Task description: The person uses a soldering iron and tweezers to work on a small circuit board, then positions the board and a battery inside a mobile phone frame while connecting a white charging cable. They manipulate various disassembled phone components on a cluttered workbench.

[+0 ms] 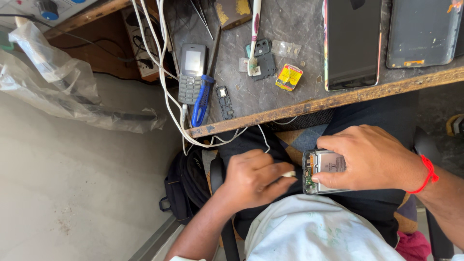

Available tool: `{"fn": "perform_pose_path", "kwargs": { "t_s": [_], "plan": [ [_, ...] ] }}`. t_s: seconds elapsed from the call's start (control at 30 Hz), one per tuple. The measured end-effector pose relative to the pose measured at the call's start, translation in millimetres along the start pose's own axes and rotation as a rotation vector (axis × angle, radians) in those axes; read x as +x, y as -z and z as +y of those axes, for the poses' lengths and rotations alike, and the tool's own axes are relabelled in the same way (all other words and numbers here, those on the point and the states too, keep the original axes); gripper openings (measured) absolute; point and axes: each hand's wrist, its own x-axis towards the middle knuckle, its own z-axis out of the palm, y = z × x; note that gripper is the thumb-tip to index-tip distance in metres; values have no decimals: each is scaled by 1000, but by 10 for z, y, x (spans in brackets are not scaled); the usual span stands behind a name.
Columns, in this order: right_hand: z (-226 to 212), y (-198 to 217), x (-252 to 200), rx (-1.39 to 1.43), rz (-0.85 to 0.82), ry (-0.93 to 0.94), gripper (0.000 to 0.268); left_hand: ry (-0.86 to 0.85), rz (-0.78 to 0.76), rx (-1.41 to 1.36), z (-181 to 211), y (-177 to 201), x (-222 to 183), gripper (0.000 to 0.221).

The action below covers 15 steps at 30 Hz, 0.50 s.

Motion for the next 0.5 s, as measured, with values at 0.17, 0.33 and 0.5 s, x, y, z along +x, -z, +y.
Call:
{"fn": "perform_pose_path", "kwargs": {
  "t_s": [0.17, 0.33, 0.5],
  "plan": [
    [48, 12, 3, 13, 1, -39, 47, 285, -298, 79, -32, 435, -168, 19],
    [61, -35, 67, 70, 14, -17, 48, 453, -259, 100, 103, 456, -377, 38],
    [52, -195, 90, 407, 241, 114, 34, 450, 111, -344, 229, -18, -334, 31]
  ]
}}
